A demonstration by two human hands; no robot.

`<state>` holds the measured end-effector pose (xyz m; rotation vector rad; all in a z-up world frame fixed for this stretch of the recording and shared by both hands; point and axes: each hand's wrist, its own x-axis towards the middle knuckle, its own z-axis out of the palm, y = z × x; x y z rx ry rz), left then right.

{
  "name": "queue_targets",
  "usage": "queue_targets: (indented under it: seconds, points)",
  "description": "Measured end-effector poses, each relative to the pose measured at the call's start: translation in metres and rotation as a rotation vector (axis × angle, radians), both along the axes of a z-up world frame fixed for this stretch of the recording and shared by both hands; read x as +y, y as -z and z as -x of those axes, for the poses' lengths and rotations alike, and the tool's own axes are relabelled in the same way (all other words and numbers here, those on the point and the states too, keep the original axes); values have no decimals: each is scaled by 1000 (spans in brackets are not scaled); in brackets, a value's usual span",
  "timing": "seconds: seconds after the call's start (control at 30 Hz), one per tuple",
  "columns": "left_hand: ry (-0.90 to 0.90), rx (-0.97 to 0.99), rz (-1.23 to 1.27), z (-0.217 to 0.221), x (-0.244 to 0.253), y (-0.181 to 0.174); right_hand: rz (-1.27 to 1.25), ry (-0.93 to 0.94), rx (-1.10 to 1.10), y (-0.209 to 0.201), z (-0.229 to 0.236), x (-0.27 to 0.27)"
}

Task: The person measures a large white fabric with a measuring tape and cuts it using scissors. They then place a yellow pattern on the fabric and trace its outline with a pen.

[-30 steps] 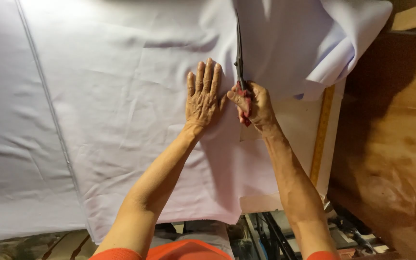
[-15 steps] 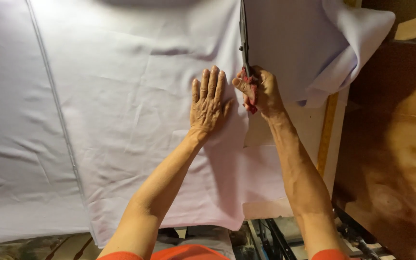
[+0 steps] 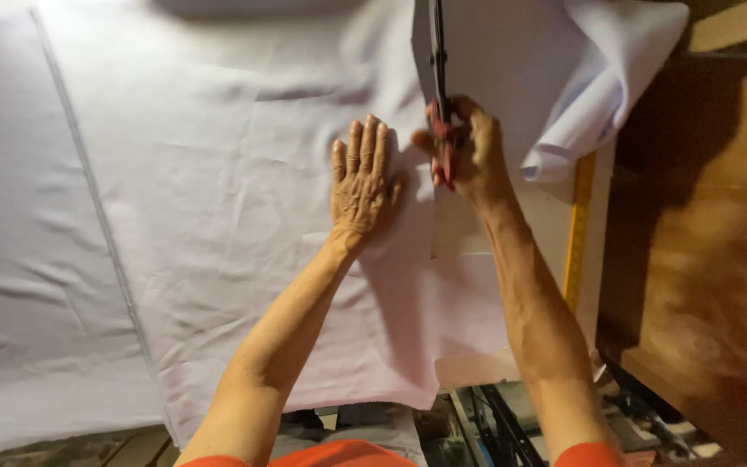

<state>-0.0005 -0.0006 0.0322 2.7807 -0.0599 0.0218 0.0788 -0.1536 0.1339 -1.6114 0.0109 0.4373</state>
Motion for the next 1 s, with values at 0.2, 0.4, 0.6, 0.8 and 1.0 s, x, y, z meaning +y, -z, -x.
queue_targets:
  seconds: [0.2, 0.4, 0.6, 0.8, 1.0]
  points:
    - [-19, -229, -39, -16, 0, 12, 238, 131, -124, -16, 155, -69]
    - [242, -108, 141, -98, -104, -17, 1048, 114, 197, 31, 260, -120]
    - [215, -60, 58, -152, -158, 30, 1243, 113, 218, 58, 272, -145]
    - [220, -309, 984, -95, -101, -133, 1161, 137, -99, 48, 260, -146]
    - [450, -250, 1099, 25, -51, -230, 761, 424, -592, -1, 156, -105]
